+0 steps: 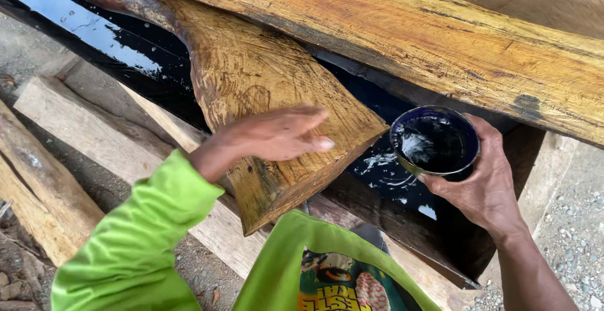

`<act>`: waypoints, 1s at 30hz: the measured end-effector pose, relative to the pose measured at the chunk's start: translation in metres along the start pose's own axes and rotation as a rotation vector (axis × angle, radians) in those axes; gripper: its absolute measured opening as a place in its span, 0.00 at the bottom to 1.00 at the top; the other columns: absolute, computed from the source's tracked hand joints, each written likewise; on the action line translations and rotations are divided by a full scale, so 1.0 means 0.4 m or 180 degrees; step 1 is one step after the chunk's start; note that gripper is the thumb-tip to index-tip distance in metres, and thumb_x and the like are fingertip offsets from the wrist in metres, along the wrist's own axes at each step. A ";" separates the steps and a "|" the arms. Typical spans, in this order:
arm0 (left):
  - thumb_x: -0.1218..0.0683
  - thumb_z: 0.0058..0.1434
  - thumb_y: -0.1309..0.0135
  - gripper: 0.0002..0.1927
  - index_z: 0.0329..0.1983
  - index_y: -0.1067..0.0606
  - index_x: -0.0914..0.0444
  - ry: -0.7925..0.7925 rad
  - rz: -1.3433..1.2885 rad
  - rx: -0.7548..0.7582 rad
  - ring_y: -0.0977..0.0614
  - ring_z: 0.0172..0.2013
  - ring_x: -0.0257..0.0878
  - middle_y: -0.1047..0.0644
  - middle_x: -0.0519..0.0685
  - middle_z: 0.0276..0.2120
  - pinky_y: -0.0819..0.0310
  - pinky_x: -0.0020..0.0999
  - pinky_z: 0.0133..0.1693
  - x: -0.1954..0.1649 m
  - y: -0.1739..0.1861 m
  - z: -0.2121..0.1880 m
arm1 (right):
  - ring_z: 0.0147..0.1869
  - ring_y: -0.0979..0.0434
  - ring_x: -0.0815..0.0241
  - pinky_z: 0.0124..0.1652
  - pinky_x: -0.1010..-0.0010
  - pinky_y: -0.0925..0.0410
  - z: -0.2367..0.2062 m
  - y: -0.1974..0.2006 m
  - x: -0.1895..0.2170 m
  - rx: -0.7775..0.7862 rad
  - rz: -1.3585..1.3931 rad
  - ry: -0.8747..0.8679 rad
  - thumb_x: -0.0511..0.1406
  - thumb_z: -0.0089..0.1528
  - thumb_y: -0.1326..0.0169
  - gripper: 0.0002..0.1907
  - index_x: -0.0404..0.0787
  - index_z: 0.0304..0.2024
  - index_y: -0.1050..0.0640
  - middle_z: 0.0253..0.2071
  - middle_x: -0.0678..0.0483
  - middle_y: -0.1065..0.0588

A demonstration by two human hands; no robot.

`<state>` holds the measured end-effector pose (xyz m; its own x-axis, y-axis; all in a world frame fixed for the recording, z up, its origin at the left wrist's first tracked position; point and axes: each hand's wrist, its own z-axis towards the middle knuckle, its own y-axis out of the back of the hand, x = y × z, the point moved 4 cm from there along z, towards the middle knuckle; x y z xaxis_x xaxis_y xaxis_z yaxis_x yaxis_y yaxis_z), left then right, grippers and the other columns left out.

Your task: The person scoops dark liquid from a long wooden trough using a tin can and pours it into a cut plastic bottle, repeating the transfer along the trough, then lifts and repositions the bottle and a second cut plastic jug.

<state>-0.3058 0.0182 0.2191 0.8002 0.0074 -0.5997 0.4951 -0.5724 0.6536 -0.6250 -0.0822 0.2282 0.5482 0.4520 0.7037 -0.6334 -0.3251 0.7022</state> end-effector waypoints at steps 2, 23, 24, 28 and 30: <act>0.27 0.66 0.69 0.51 0.73 0.53 0.74 0.0150 0.0593 0.0198 0.47 0.73 0.60 0.46 0.69 0.71 0.55 0.53 0.70 -0.020 -0.019 0.053 | 0.68 0.32 0.47 0.66 0.57 0.35 0.019 0.004 0.029 0.0136 -0.0232 0.0049 0.44 0.39 0.25 0.60 0.36 0.69 0.39 0.64 0.41 0.34; 0.31 0.67 0.60 0.50 0.75 0.56 0.71 -0.0364 0.0439 0.0066 0.47 0.74 0.53 0.52 0.64 0.75 0.53 0.41 0.70 0.001 -0.058 0.142 | 0.68 0.39 0.41 0.68 0.50 0.42 0.080 -0.048 0.155 0.0759 -0.1199 0.0227 0.42 0.39 0.26 0.60 0.44 0.70 0.40 0.65 0.44 0.36; 0.31 0.67 0.61 0.49 0.75 0.55 0.71 -0.0338 0.0500 0.0088 0.47 0.74 0.52 0.52 0.63 0.75 0.52 0.40 0.70 0.002 -0.057 0.144 | 0.69 0.39 0.40 0.68 0.50 0.42 0.084 -0.047 0.161 0.0742 -0.1251 0.0310 0.42 0.39 0.26 0.59 0.44 0.70 0.41 0.65 0.43 0.36; 0.30 0.66 0.58 0.52 0.74 0.55 0.74 -0.0246 0.0500 0.0034 0.45 0.73 0.53 0.51 0.65 0.75 0.50 0.36 0.70 0.000 -0.046 0.128 | 0.69 0.40 0.40 0.67 0.51 0.41 0.084 -0.054 0.170 0.0867 -0.1212 0.0161 0.40 0.39 0.25 0.60 0.48 0.70 0.41 0.65 0.44 0.37; 0.29 0.65 0.55 0.53 0.74 0.55 0.74 -0.0271 0.0480 -0.0045 0.46 0.74 0.53 0.51 0.66 0.74 0.52 0.35 0.71 -0.001 -0.036 0.111 | 0.69 0.39 0.40 0.66 0.51 0.39 0.080 -0.056 0.178 0.0839 -0.1154 0.0230 0.39 0.40 0.27 0.58 0.49 0.70 0.40 0.66 0.45 0.37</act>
<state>-0.3283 -0.0100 0.1896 0.8345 -0.1475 -0.5309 0.3768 -0.5503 0.7451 -0.5543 -0.0692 0.2660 0.6634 0.6295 0.4046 -0.2420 -0.3312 0.9120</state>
